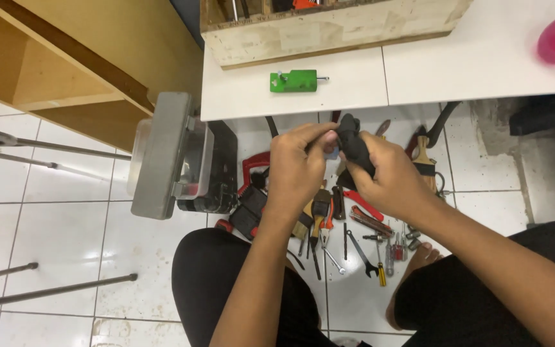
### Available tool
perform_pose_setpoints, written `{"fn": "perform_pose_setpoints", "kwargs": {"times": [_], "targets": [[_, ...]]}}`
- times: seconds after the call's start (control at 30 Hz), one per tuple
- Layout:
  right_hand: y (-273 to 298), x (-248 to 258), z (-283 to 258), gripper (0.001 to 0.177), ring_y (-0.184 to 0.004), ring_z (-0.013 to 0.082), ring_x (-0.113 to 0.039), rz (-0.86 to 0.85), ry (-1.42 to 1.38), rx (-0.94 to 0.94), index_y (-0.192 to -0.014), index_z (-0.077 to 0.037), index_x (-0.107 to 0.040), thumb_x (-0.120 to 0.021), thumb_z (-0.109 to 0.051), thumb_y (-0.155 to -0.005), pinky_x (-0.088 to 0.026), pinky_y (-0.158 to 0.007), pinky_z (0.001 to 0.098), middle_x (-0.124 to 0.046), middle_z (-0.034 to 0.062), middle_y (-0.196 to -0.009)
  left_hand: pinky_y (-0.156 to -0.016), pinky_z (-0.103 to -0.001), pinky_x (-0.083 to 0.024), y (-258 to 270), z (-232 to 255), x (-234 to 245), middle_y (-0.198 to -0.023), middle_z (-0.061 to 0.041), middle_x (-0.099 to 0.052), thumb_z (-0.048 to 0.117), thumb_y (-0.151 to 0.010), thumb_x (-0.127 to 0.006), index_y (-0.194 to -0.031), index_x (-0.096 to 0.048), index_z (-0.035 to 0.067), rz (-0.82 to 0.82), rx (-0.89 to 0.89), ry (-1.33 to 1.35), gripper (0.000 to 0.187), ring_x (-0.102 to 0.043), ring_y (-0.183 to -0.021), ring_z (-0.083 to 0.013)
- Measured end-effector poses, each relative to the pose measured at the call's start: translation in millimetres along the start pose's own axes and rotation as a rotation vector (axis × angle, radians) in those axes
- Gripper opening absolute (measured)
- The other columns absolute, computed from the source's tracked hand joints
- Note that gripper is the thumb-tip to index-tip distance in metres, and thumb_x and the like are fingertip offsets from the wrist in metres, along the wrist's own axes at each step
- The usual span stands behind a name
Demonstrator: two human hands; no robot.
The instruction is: The person sits on the floor and wipes several metal tools, including Allen keys and a green plastic object, using a black cloth. The person picks up each item from the floor, wipes it, and places it on the white table.
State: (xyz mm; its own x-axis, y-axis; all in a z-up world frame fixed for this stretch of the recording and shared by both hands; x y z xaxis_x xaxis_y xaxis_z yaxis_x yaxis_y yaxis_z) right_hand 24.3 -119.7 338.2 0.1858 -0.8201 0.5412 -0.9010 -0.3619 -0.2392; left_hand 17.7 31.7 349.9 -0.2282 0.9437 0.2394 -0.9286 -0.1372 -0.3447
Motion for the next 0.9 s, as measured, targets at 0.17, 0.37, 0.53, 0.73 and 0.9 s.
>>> {"fn": "perform_pose_setpoints", "kwargs": {"times": [0.17,0.37,0.53,0.73,0.9], "targets": [[4,-2,-7,0.015,-0.051,0.0254,-0.059,-0.054,-0.054,-0.056,-0.075,-0.005,-0.062,-0.065,-0.004,-0.089,-0.047,-0.054,0.0333,-0.060,0.0127,-0.054,-0.062,-0.034,-0.057,-4,3,20,-0.069,-0.015,-0.073,-0.001,-0.094,-0.064,-0.097,-0.077,0.001,0.134,0.021,-0.058,0.013,-0.073,-0.066,-0.0248],[11,-6,6,0.015,-0.047,0.0197,-0.054,-0.079,-0.065,-0.121,-0.070,-0.004,-0.062,-0.065,-0.003,-0.085,-0.044,-0.047,0.0293,-0.057,0.0102,-0.048,-0.060,-0.036,-0.057,1,-2,11,-0.070,-0.019,-0.074,0.002,-0.094,-0.064,-0.099,-0.078,0.000,0.010,0.115,-0.191,0.014,-0.074,-0.067,-0.0299],[6,-3,4,0.016,-0.047,0.0181,-0.051,-0.026,-0.099,-0.174,-0.069,-0.004,-0.061,-0.064,-0.001,-0.085,-0.041,-0.045,0.0297,-0.055,0.0090,-0.046,-0.063,-0.037,-0.059,9,14,-3,-0.077,-0.016,-0.076,0.004,-0.095,-0.062,-0.106,-0.078,0.002,-0.218,0.128,-0.265,0.020,-0.076,-0.073,-0.0311],[6,3,-13,0.020,-0.041,0.0156,-0.047,-0.124,-0.154,-0.236,-0.065,-0.003,-0.063,-0.064,-0.002,-0.084,-0.038,-0.041,0.0251,-0.056,0.0070,-0.042,-0.066,-0.042,-0.059,-2,11,18,-0.074,-0.017,-0.076,0.007,-0.095,-0.064,-0.098,-0.078,0.003,0.073,0.125,-0.285,0.015,-0.076,-0.074,-0.0352],[10,-4,5,0.019,-0.041,0.0142,-0.047,-0.125,-0.153,-0.239,-0.063,-0.002,-0.062,-0.064,0.000,-0.083,-0.036,-0.040,0.0240,-0.055,0.0068,-0.041,-0.067,-0.041,-0.059,1,5,16,-0.073,-0.016,-0.076,0.008,-0.096,-0.062,-0.098,-0.078,0.005,0.029,0.184,-0.312,0.016,-0.076,-0.074,-0.0345]]}}
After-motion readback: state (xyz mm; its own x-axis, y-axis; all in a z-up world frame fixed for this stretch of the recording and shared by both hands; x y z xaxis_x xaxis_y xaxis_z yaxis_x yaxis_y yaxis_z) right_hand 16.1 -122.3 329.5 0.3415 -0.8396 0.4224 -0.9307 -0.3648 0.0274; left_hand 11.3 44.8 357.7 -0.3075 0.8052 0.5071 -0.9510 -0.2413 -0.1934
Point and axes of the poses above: each hand's wrist, its own y-axis away from the middle knuckle, its own x-axis out of the back of the hand, z = x × y, the point moved 3 cm from there along -y, towards the middle knuckle
